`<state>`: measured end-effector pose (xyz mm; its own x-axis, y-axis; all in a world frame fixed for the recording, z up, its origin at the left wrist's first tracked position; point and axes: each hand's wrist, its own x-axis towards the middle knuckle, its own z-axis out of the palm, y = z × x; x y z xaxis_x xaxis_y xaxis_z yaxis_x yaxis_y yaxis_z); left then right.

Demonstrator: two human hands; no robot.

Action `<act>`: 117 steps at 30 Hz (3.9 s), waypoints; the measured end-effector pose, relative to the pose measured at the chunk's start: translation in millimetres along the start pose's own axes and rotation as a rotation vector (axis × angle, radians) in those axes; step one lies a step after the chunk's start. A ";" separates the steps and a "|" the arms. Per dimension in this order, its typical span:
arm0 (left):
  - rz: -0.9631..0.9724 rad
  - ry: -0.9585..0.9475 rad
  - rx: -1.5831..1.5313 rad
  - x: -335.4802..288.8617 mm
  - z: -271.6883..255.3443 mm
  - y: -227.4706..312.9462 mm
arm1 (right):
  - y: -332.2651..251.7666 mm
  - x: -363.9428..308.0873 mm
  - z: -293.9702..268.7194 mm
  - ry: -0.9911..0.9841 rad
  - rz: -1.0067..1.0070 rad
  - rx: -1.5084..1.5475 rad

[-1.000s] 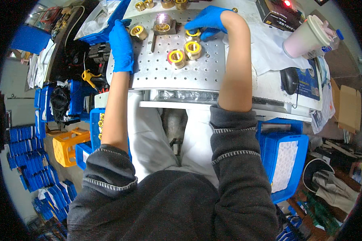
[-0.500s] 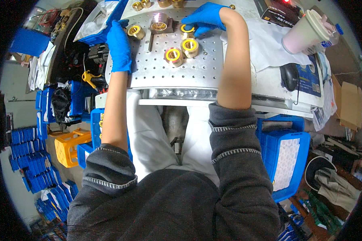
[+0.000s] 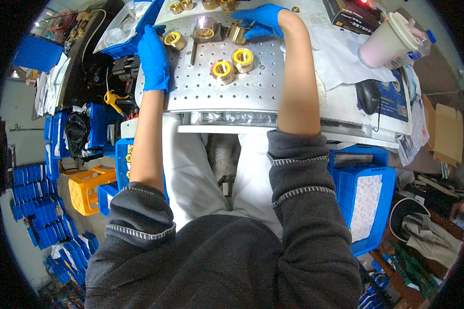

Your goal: Engraving or laser-marking small metal cylindrical components and organizing them into blue storage bins.

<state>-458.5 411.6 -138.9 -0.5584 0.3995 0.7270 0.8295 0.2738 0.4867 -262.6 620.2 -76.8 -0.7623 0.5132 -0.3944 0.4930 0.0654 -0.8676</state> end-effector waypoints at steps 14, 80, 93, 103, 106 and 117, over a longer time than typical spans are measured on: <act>-0.145 -0.029 -0.017 -2.1 -2.4 1.6 | 17.3 30.0 -17.9 -0.128 -0.048 0.167; -0.170 0.047 -0.376 -43.2 -8.1 19.2 | 59.2 140.8 -12.7 0.065 -0.426 0.252; -0.267 0.375 0.094 -64.4 -13.3 5.0 | 45.2 106.1 31.5 0.464 -0.180 0.284; -0.319 0.420 -0.072 -30.9 3.1 25.6 | -3.5 189.8 -35.5 0.386 -0.351 -0.093; -0.342 0.431 -0.026 -34.9 11.5 23.9 | 11.4 194.2 -41.1 0.381 -0.377 -0.190; -0.309 0.433 -0.069 -29.4 6.6 37.9 | 54.9 174.5 -78.0 0.400 -0.486 -0.492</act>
<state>-410.8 416.0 -145.1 -0.7359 -0.0920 0.6708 0.6332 0.2576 0.7299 -335.8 780.0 -169.6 -0.7770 0.5923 0.2130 0.3437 0.6828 -0.6447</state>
